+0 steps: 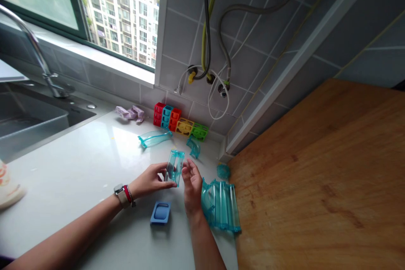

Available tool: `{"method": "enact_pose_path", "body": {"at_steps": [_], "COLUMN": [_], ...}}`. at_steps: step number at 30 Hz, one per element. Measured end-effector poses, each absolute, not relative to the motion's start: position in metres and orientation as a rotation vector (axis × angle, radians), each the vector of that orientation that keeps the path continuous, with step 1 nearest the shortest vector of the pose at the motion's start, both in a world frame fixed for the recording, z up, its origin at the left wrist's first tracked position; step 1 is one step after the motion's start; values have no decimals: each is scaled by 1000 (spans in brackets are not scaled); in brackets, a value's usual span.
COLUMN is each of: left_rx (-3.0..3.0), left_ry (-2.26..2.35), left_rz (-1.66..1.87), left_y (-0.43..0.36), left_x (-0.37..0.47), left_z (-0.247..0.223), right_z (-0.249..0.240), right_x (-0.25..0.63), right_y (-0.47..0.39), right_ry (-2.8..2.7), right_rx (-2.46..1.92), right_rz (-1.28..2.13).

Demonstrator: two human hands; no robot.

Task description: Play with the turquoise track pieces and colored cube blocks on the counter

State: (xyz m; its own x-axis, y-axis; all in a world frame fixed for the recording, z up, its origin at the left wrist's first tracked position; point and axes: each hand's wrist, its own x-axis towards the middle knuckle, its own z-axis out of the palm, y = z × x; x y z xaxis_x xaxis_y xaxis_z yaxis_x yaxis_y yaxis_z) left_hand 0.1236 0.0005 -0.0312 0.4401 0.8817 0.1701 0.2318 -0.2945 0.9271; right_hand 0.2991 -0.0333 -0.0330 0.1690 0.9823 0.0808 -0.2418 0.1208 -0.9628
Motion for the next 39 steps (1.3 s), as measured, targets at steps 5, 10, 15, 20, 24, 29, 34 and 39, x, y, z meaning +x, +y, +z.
{"method": "enact_pose_path", "body": {"at_steps": [5, 10, 15, 20, 24, 29, 34, 39], "left_rx": [1888, 1901, 1926, 1918, 1845, 1837, 1819, 1749], "left_ry": [943, 930, 929, 921, 955, 950, 942, 938], "left_rz": [948, 1006, 1035, 1024, 1022, 1017, 946, 932], "left_y": [0, 2, 2, 2, 3, 3, 1, 1], "left_x": [123, 123, 122, 121, 121, 122, 124, 126], "left_z": [-34, -36, -36, -35, -37, -39, -38, -38], "right_z": [-22, -16, -11, -15, -20, -22, -21, -22], "right_x": [295, 295, 294, 295, 294, 293, 292, 290], "right_y": [-38, -39, -39, -39, -39, -39, -39, -37], "right_ry": [-1088, -1130, -1119, -1074, -1017, -1019, -941, -791], "right_rx": [-1008, -1008, -972, -954, -940, -942, -887, -811], "right_rz": [1093, 1084, 1136, 1137, 1147, 1160, 1211, 1292]}}
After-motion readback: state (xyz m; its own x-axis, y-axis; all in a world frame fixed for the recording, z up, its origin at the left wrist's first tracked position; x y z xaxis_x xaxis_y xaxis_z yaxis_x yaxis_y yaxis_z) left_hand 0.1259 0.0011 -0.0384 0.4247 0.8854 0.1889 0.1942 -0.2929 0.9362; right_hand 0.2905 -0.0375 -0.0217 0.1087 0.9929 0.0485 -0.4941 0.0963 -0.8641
